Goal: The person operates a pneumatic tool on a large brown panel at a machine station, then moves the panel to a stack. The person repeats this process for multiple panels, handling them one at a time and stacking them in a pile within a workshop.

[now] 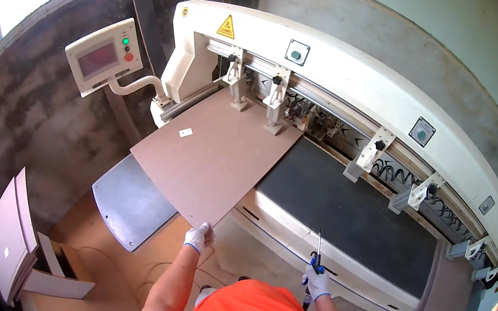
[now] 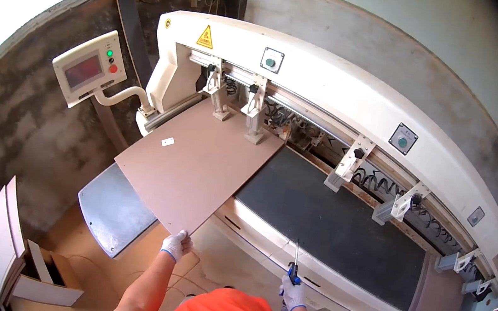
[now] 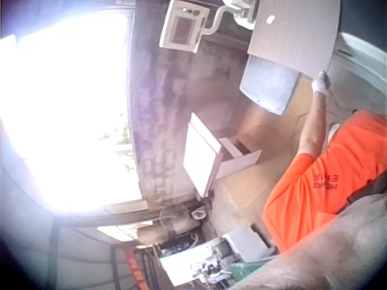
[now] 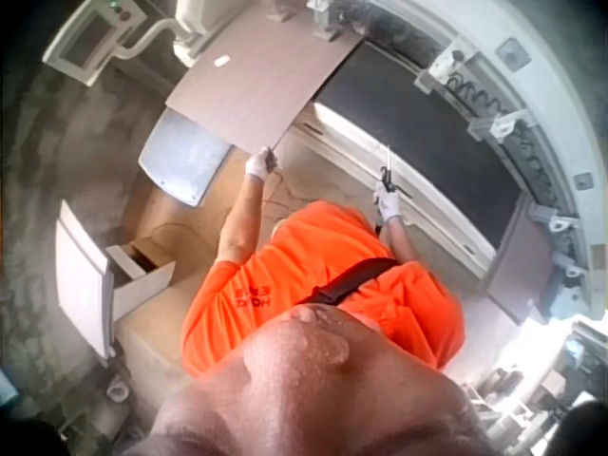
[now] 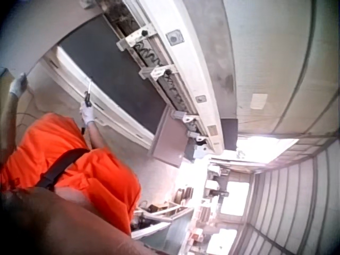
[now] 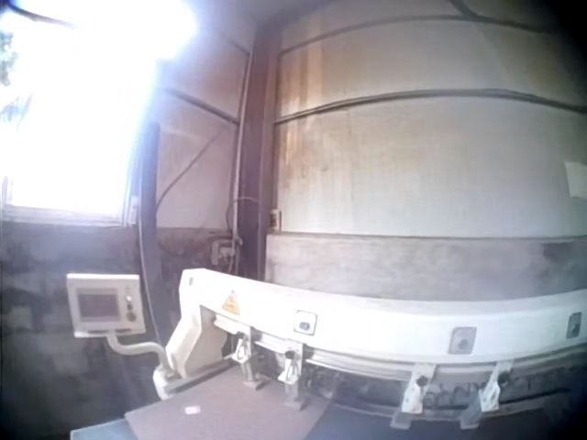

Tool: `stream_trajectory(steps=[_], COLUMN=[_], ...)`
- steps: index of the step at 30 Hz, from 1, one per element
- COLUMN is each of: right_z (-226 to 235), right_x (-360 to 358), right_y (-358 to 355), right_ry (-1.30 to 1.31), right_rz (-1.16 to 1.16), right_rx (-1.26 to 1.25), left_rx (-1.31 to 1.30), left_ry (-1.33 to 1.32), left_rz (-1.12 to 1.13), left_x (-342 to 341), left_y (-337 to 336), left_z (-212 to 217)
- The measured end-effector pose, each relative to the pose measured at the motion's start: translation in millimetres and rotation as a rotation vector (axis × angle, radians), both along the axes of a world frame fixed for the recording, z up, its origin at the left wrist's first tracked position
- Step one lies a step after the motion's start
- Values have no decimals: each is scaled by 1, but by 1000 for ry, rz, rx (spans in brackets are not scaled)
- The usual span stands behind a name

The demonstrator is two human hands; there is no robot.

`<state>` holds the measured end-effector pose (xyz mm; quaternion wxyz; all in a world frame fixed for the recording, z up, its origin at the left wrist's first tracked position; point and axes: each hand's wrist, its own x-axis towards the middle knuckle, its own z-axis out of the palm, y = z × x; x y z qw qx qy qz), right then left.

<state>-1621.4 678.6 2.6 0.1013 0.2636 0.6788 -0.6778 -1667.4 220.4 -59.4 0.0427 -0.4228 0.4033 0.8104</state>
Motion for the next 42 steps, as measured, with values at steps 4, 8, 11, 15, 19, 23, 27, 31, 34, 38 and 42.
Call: stream_trajectory(steps=[4,8,11,15,19,23,27,31,34,38,42], right_z=[-11,45,61,64,78,72,73,67,83,83,76], right_x=[8,36,51,68,83,91,94,90,86,84,84], right_y=[-36,-91,-124,-142,-149,-144,-143,-136,-138,-135,-125], right_ry=[8,40,132,41,-4,6,39,47,42,23,55], right_rz=[129,620,892,886,737,596,415,355,480,575,444], right_rx=[56,605,780,783,843,869,833,833,848,901,851], left_rx=[31,24,101,56,-26,-31,-49,-46,-32,-48,-82], left_ry=[25,-1,76,36,-6,2,9,11,24,17,19], left_rz=[-55,-66,-115,-141,-208,-227,-210,-196,-169,-164,-181], left_x=[4,3,6,4,5,3,3,4,6,8,9], left_y=[-4,-2,-11,-8,-16,-19,-17,-15,-16,-11,-12], left_z=[9,26,21,35,23,14,18,25,26,34,31])
